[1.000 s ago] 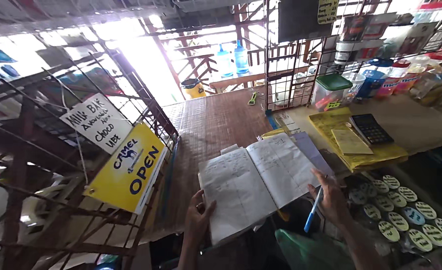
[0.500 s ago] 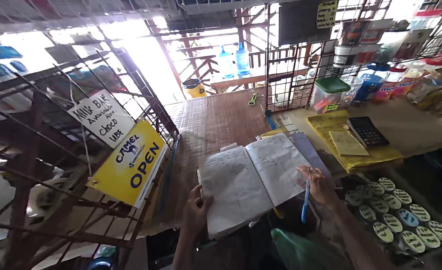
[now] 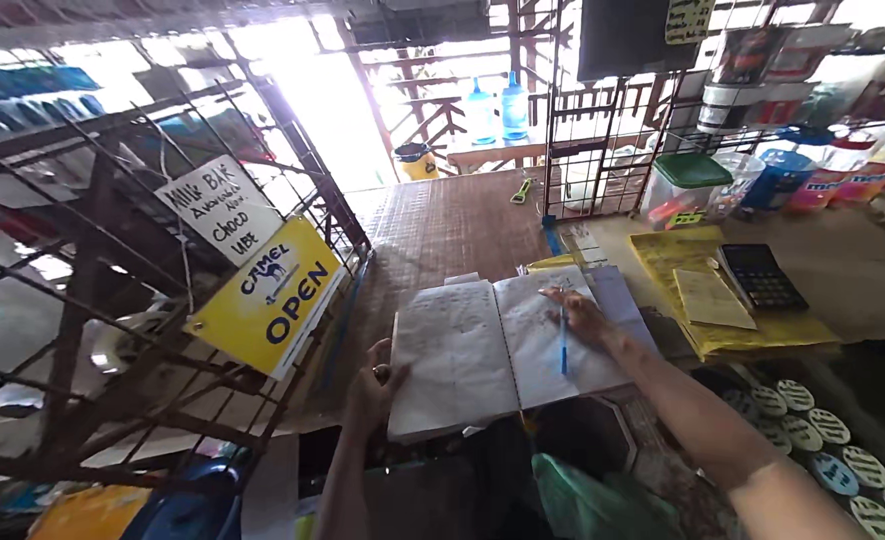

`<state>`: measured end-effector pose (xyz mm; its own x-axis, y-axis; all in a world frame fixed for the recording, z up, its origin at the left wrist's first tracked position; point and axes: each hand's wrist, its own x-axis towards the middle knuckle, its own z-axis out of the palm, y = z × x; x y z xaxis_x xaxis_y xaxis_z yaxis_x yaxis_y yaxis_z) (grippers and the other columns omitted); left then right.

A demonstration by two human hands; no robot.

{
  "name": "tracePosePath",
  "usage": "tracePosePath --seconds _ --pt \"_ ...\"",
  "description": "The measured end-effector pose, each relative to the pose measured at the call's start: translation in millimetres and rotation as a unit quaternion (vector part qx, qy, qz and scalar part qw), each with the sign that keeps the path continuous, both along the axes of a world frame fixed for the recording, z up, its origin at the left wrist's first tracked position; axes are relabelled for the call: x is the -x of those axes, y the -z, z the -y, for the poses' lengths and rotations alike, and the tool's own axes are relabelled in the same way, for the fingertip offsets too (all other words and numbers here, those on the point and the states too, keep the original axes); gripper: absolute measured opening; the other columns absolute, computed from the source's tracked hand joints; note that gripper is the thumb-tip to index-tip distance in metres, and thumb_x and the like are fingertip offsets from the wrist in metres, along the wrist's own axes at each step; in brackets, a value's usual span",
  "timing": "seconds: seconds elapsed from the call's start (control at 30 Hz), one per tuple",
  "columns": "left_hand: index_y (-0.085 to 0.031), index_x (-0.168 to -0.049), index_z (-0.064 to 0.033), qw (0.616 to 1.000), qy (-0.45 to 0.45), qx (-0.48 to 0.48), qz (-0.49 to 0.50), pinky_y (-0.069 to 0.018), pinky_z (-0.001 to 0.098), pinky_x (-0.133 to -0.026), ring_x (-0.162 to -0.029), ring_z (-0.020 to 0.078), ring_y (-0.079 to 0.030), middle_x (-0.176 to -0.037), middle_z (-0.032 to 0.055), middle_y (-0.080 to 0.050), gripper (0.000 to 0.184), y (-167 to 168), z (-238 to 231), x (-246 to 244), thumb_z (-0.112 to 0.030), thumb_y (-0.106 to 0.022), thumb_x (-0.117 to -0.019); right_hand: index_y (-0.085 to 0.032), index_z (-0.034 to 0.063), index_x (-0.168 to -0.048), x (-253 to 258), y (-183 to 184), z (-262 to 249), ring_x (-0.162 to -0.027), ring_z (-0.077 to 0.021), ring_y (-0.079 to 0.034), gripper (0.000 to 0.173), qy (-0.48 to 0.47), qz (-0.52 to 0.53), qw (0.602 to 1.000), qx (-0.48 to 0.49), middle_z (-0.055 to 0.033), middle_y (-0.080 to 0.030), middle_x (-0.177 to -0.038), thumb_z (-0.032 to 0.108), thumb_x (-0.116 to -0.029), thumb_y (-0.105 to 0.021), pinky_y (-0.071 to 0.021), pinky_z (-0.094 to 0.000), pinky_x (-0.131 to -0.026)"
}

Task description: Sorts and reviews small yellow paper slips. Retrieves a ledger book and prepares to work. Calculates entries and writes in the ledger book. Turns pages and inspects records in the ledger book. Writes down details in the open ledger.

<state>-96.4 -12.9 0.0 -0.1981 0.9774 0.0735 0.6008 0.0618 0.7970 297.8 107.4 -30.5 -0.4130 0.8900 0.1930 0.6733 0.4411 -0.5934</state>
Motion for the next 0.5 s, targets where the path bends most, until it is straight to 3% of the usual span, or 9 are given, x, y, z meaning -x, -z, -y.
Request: tracePosePath --seconds 0.1,0.13,0.2,0.27,0.33,0.5 --pt "-0.041 -0.150 -0.0062 1.000 0.001 0.001 -0.005 -0.0548 0.0357 -0.072 -0.071 0.0137 -0.062 -0.092 0.0121 -0.066 0.065 -1 -1 1 -0.019 -0.072 -0.0935 -0.054 -0.0068 -0.138 -18 1 -12 -0.123 -0.0237 -0.064 0.040 0.032 -0.231 0.971 0.050 -0.0201 -0.067 -0.130 0.015 -0.1091 -0.038 -0.0468 -0.0376 -0.109" --pt "-0.041 -0.150 -0.0064 1.000 0.004 0.008 -0.011 -0.0547 0.0357 -0.072 -0.071 0.0136 -0.062 -0.092 0.0121 -0.066 0.065 -2 -2 1 -0.019 -0.072 -0.0940 -0.050 -0.0095 -0.139 -22 2 -15 -0.115 -0.0235 -0.068 0.045 0.044 -0.330 0.940 0.079 -0.0217 -0.068 -0.124 0.018 -0.1109 -0.029 -0.0508 -0.0374 -0.105" --pt "-0.040 -0.151 -0.0066 1.000 0.007 0.025 -0.017 -0.0539 0.0368 -0.073 -0.073 0.0153 -0.061 -0.095 0.0138 -0.066 0.065 -6 -3 1 -0.019 -0.071 -0.0952 -0.040 -0.0042 -0.148 -26 -7 -13 -0.098 -0.0197 -0.072 0.057 0.080 -0.452 0.875 0.157 -0.0178 -0.071 -0.108 0.033 -0.1129 -0.014 -0.0557 -0.0353 -0.096" --pt "-0.041 -0.151 -0.0072 0.999 0.006 0.036 -0.020 -0.0545 0.0400 -0.076 -0.076 0.0186 -0.063 -0.100 0.0167 -0.067 0.064 -6 -5 2 -0.019 -0.071 -0.0958 -0.043 0.0009 -0.147 -27 -11 -11 -0.079 -0.0142 -0.068 0.060 0.096 -0.492 0.846 0.181 -0.0078 -0.068 -0.088 0.037 -0.1125 -0.010 -0.0572 -0.0319 -0.082" --pt "-0.043 -0.150 -0.0073 0.999 -0.001 0.037 -0.022 -0.0546 0.0418 -0.078 -0.079 0.0201 -0.065 -0.101 0.0176 -0.068 0.062 -7 -5 1 -0.019 -0.071 -0.0955 -0.048 0.0008 -0.143 -26 -7 -11 -0.066 -0.0094 -0.062 0.060 0.095 -0.502 0.843 0.169 -0.0004 -0.063 -0.074 0.037 -0.1126 -0.011 -0.0551 -0.0271 -0.070" --pt "-0.044 -0.149 -0.0059 1.000 -0.006 0.026 -0.015 -0.0550 0.0412 -0.079 -0.078 0.0190 -0.065 -0.099 0.0164 -0.068 0.062 -5 -5 1 -0.020 -0.071 -0.0956 -0.046 -0.0026 -0.141 -29 -2 -15 -0.056 -0.0068 -0.058 0.080 0.072 -0.536 0.826 0.158 0.0023 -0.060 -0.065 0.047 -0.1064 0.006 -0.0542 -0.0251 -0.063"
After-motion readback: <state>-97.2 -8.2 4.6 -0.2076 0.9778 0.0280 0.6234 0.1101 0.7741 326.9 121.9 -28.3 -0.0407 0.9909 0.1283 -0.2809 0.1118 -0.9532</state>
